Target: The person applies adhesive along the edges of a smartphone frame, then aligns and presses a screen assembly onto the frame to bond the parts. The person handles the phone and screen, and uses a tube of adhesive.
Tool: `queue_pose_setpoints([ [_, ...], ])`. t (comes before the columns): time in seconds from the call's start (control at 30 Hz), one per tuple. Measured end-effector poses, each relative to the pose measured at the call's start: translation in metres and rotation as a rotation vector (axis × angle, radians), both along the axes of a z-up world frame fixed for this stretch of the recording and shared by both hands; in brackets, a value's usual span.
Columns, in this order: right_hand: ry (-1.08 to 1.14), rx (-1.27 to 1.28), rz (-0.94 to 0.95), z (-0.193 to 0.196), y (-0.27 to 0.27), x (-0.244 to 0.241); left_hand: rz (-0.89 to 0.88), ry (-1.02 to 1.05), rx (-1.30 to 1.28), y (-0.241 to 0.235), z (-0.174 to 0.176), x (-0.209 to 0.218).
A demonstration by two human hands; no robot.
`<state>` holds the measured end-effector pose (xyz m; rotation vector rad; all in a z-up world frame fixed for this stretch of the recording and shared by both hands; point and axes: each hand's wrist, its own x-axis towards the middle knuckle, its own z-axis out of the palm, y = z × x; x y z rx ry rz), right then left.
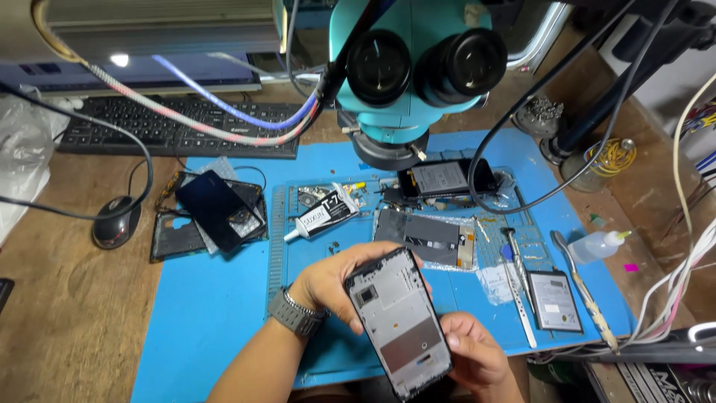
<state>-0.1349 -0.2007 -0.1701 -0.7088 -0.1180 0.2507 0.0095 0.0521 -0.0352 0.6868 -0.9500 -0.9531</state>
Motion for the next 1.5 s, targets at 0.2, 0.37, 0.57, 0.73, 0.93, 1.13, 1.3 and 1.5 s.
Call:
queue_pose_setpoints([
  [0.2,0.057,-0.013,-0.015,-0.008,-0.002,-0.003,0.017,-0.044,0.000,0.000,0.005,-0.003],
  [0.37,0.138,0.020,-0.047,-0.005,-0.002,-0.010,0.035,-0.034,0.044,-0.002,0.005,-0.005],
  [0.57,0.133,0.020,-0.074,-0.009,-0.004,-0.011,0.036,-0.027,0.041,0.000,0.008,-0.005],
  [0.73,0.083,-0.035,-0.037,-0.014,-0.012,-0.008,0.064,-0.025,0.032,-0.002,0.007,-0.005],
  [0.93,0.067,-0.057,-0.027,-0.006,-0.012,-0.007,0.109,-0.054,0.059,-0.001,0.006,-0.005],
  [1.13,0.096,0.010,-0.073,0.005,-0.005,-0.008,0.136,-0.126,0.083,0.000,0.004,-0.003],
  [1.3,-0.079,-0.001,-0.006,0.002,-0.008,-0.004,0.134,-0.132,0.075,0.000,0.004,-0.004],
  [1.5,-0.162,0.038,0.054,0.019,-0.002,0.002,0.157,-0.151,0.064,-0.001,-0.003,-0.001],
])
